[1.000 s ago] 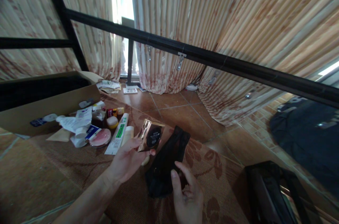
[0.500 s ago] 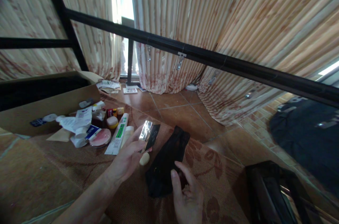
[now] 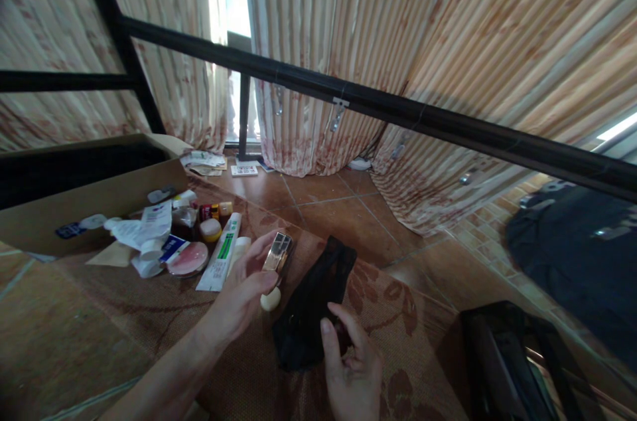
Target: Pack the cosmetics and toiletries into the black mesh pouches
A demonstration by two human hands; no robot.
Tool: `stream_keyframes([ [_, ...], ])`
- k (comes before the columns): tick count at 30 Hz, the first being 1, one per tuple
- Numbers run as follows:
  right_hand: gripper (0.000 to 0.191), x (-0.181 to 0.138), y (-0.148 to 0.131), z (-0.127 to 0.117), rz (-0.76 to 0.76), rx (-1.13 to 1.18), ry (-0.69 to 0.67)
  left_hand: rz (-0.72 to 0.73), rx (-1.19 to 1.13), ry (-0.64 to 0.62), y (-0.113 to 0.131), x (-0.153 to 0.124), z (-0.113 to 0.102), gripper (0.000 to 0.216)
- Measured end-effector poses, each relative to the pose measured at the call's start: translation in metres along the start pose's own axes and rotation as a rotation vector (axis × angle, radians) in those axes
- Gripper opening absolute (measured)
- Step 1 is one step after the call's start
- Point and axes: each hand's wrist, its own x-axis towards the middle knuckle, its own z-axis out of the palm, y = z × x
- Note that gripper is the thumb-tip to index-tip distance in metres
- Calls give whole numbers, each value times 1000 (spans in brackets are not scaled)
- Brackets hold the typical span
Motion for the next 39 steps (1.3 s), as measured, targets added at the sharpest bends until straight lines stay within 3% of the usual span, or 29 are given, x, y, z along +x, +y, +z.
stream_keyframes([
  [24,37,0,4,-2,38,-18,-33,159,210,0,2,-3,2,65],
  [30,36,-1,8,-2,40,-22,-57,6,5,-1,1,-1,1,75],
  [37,35,-1,8,-1,12,-20,-30,-153,-266,-1,3,-1,-4,29],
  [39,34,-1,6,-1,12,-38,-31,-196,-324,1,4,-2,-4,28],
])
